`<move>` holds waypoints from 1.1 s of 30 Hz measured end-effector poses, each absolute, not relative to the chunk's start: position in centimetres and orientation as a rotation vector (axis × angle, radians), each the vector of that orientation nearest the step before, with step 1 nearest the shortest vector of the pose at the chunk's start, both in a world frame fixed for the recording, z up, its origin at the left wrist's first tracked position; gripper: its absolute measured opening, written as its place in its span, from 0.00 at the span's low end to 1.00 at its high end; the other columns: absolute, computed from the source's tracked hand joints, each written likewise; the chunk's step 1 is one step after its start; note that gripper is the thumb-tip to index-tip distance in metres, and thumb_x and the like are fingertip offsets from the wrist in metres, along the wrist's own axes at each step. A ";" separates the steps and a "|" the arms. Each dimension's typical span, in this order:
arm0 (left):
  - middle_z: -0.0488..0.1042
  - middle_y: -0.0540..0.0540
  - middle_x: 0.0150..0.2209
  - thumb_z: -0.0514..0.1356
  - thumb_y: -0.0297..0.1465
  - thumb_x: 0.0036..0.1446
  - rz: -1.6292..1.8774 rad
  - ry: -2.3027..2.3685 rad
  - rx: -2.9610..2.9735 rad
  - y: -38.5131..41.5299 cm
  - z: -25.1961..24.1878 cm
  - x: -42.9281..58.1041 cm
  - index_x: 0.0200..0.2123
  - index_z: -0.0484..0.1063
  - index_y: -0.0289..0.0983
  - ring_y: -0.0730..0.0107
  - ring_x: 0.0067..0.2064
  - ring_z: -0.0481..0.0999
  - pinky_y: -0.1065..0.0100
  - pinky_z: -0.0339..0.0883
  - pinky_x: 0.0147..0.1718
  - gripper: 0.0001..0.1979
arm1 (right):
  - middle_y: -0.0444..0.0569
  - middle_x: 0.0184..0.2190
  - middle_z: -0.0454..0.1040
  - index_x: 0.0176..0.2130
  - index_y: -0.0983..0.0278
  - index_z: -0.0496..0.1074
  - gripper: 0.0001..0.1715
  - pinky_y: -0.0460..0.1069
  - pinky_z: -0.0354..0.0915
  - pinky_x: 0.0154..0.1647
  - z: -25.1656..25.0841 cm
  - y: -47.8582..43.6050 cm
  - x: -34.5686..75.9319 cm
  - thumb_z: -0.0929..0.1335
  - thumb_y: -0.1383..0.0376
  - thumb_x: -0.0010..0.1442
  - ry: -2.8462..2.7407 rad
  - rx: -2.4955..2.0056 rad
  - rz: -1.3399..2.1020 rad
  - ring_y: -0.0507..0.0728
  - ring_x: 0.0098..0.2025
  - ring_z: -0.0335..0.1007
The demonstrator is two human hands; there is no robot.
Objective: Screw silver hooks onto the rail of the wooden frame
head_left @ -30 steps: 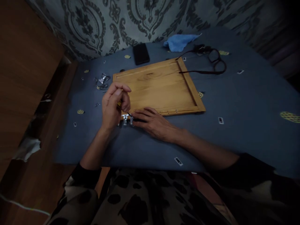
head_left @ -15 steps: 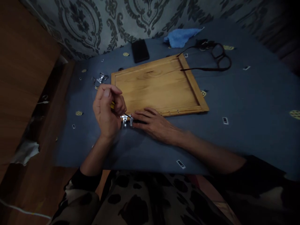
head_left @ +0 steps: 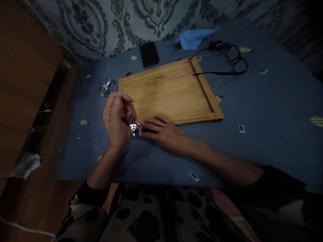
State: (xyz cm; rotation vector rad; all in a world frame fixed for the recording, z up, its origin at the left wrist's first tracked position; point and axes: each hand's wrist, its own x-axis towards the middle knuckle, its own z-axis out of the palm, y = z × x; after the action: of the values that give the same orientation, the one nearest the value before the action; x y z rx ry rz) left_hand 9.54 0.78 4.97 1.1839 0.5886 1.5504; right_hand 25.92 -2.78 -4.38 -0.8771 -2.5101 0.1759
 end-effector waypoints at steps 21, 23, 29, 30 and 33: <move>0.53 0.57 0.18 0.66 0.37 0.62 1.354 0.582 1.240 0.9 5.1 10.2 0.32 0.74 0.37 0.80 0.17 0.48 0.77 0.46 0.15 0.11 | 0.52 0.66 0.74 0.61 0.56 0.76 0.23 0.66 0.61 0.67 -4.2 -2.9 25.9 0.66 0.72 0.70 -2.514 -0.871 0.159 0.64 0.67 0.67; 0.52 0.58 0.17 0.67 0.38 0.61 1.326 0.563 1.239 1.3 5.1 10.0 0.31 0.74 0.37 0.81 0.16 0.47 0.77 0.45 0.14 0.11 | 0.52 0.66 0.74 0.60 0.57 0.76 0.23 0.65 0.61 0.67 -4.2 -2.8 25.9 0.66 0.72 0.70 -2.511 -0.867 0.156 0.64 0.67 0.67; 0.49 0.59 0.16 0.68 0.40 0.61 1.249 0.541 1.236 2.5 5.1 9.4 0.31 0.72 0.38 0.81 0.15 0.47 0.77 0.45 0.14 0.14 | 0.53 0.65 0.74 0.61 0.58 0.76 0.22 0.66 0.61 0.67 -4.5 -2.7 25.9 0.66 0.71 0.71 -2.502 -0.852 0.148 0.65 0.68 0.65; 0.49 0.59 0.16 0.68 0.41 0.60 1.231 0.512 1.261 2.7 5.1 9.3 0.31 0.72 0.38 0.82 0.15 0.46 0.77 0.44 0.14 0.14 | 0.53 0.66 0.74 0.60 0.58 0.76 0.22 0.66 0.61 0.67 -4.5 -2.7 25.9 0.67 0.71 0.71 -2.510 -0.857 0.157 0.65 0.69 0.65; 0.49 0.59 0.14 0.67 0.43 0.59 1.182 0.505 1.322 3.0 5.2 9.0 0.31 0.72 0.38 0.82 0.15 0.43 0.77 0.45 0.14 0.15 | 0.52 0.66 0.74 0.60 0.57 0.76 0.23 0.67 0.61 0.68 -4.5 -2.7 26.0 0.67 0.71 0.70 -2.520 -0.875 0.178 0.65 0.69 0.64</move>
State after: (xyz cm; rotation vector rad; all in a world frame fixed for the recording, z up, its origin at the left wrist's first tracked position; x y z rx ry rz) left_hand 9.00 2.97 5.19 1.3218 0.5051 1.1823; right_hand 25.97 -2.75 -4.51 -0.8747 -2.5196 0.1780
